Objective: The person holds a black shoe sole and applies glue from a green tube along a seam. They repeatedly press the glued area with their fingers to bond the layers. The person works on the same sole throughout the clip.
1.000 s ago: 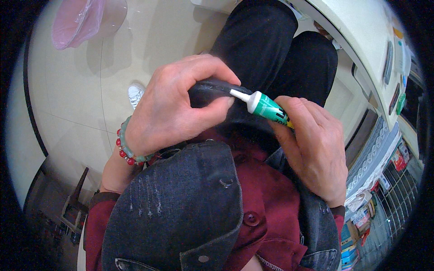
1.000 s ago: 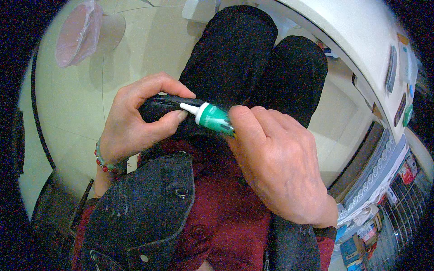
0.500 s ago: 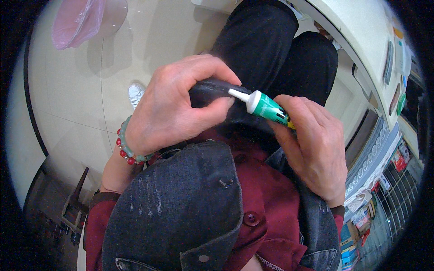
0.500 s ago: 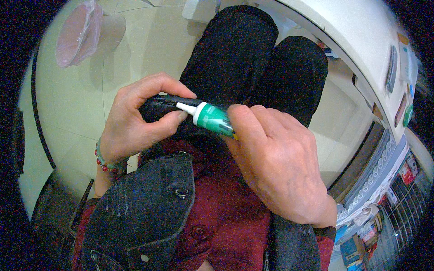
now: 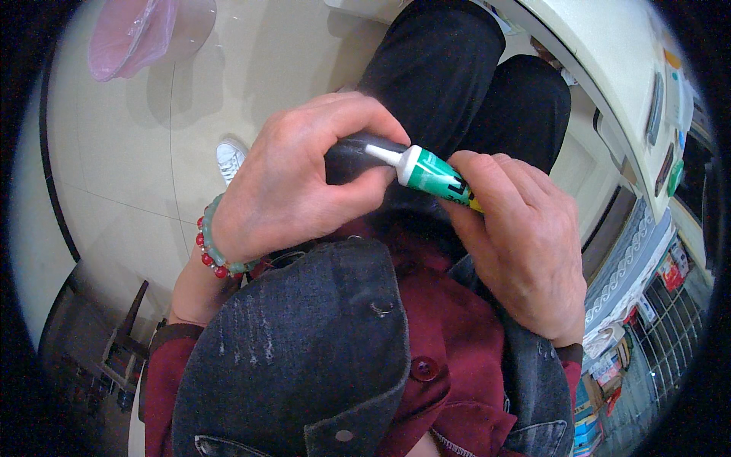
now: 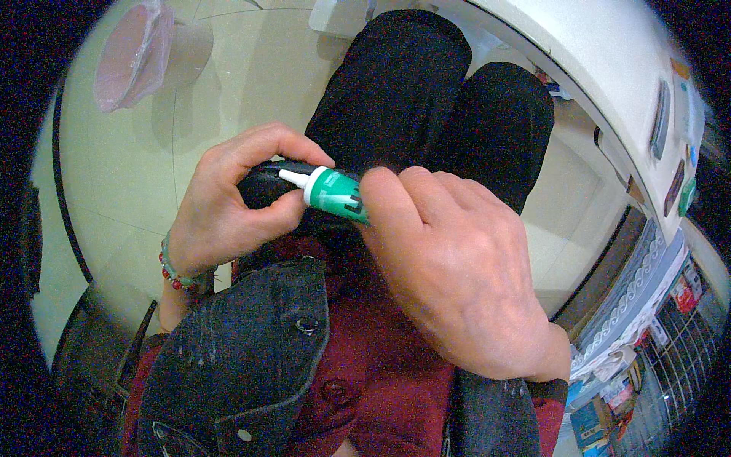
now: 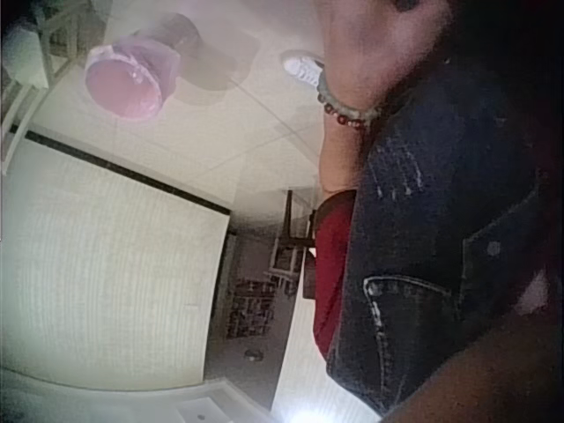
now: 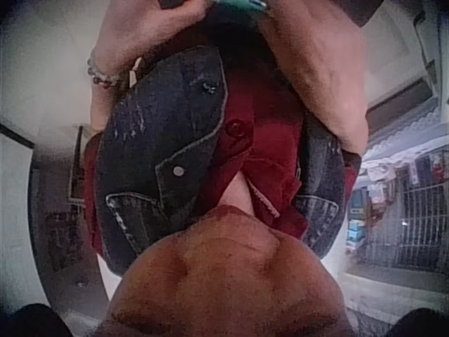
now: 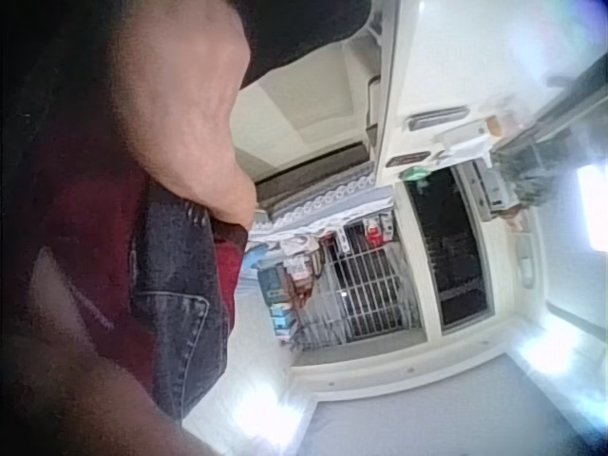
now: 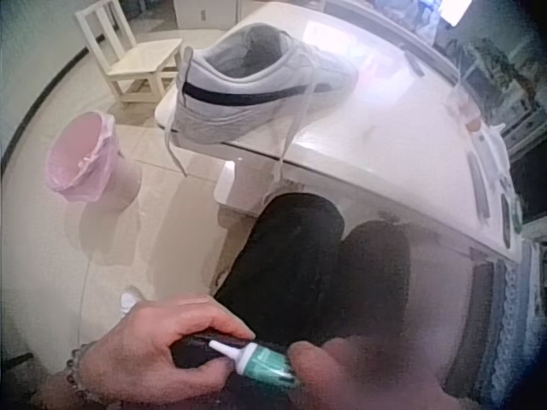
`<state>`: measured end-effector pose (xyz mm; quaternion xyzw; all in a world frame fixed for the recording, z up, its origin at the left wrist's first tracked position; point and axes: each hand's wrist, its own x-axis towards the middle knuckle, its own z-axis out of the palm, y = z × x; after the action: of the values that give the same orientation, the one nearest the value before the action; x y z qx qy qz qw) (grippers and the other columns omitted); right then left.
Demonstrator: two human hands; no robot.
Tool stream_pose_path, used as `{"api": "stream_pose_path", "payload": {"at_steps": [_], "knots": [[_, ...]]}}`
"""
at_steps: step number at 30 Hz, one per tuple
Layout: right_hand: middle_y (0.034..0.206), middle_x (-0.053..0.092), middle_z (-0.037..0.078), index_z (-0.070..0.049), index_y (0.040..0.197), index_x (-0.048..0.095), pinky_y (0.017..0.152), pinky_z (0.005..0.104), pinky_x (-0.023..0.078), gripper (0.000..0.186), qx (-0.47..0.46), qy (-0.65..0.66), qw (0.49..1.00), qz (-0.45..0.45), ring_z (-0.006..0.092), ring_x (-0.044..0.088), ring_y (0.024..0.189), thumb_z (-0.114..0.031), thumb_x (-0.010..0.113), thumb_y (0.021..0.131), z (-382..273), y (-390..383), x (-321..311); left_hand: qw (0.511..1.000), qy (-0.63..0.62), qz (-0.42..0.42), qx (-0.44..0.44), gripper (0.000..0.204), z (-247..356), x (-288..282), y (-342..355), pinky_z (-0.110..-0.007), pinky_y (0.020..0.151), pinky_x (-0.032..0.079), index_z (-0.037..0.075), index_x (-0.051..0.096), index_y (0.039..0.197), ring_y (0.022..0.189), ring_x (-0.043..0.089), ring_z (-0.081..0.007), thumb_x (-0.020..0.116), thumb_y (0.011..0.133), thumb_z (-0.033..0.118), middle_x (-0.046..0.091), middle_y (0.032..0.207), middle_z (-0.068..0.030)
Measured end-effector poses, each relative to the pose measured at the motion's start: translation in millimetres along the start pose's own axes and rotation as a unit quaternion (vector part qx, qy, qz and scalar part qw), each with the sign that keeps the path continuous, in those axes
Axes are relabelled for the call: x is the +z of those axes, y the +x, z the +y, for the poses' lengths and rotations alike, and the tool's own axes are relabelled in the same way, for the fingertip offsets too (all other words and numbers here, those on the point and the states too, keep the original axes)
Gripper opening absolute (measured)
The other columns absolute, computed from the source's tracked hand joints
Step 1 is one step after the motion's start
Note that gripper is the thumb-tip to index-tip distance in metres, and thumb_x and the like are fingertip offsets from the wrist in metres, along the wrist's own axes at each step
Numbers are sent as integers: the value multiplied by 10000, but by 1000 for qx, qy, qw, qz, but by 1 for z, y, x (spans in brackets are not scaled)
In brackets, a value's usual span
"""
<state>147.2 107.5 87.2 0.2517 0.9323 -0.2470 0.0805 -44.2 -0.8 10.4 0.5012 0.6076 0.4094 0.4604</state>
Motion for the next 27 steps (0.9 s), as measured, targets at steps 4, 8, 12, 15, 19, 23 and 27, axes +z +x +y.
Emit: {"api": "stream_pose_path", "payload": {"at_steps": [4, 8, 12, 15, 19, 23, 27], "knots": [[851, 635, 130, -32, 1063, 629, 681, 413, 512, 311, -7, 9, 1000, 6, 331, 645, 779, -74, 766, 787, -2, 1, 1, 1000, 2, -3, 6, 276, 0, -1, 0, -298, 834, 516, 12, 687, 1027, 895, 661, -180, 640, 756, 12, 677, 963, -80], [833, 620, 128, -32, 1054, 627, 663, 418, 501, 308, -4, -4, 1000, 0, 331, 630, 757, -72, 765, 782, -3, 2, -1, 1000, -10, 3, -1, 255, -1, 0, -1, -316, 809, 518, 12, 683, 1012, 879, 665, -213, 650, 759, 19, 669, 937, -98], [827, 607, 118, -42, 1050, 627, 665, 421, 497, 308, -9, -16, 1000, 6, 329, 622, 764, -73, 762, 775, -6, 4, -3, 1000, -13, 12, 17, 213, -3, 2, 1, -354, 753, 528, 15, 676, 983, 837, 677, -275, 669, 771, 39, 659, 898, -130], [829, 599, 112, -52, 1045, 626, 678, 425, 499, 306, -11, -33, 999, 2, 326, 620, 781, -73, 756, 769, -8, 6, -5, 1000, -12, 12, 24, 211, -3, 2, 1, -354, 752, 527, 18, 675, 981, 834, 675, -277, 672, 771, 39, 658, 896, -128], [830, 591, 106, -56, 1046, 623, 680, 429, 495, 307, -19, -44, 999, 1, 320, 614, 790, -80, 748, 767, -10, 9, -9, 999, -14, 18, 24, 212, -2, 4, 1, -352, 749, 526, 21, 671, 982, 831, 673, -279, 678, 770, 39, 655, 893, -129], [820, 578, 97, -59, 1053, 619, 666, 424, 488, 317, -27, -67, 997, 3, 310, 608, 783, -89, 745, 763, -13, 12, -11, 1000, -15, -7, -13, 284, 0, 1, 0, -304, 868, 509, 7, 683, 1012, 925, 661, -196, 655, 730, 8, 678, 958, -92], [805, 568, 91, -60, 1052, 617, 658, 418, 484, 325, -38, -81, 996, 3, 302, 606, 770, -93, 744, 754, -15, 15, -13, 1000, -18, -10, -24, 289, 1, -1, -1, -305, 872, 508, 7, 683, 1012, 930, 662, -196, 660, 724, 10, 679, 957, -93]]}}
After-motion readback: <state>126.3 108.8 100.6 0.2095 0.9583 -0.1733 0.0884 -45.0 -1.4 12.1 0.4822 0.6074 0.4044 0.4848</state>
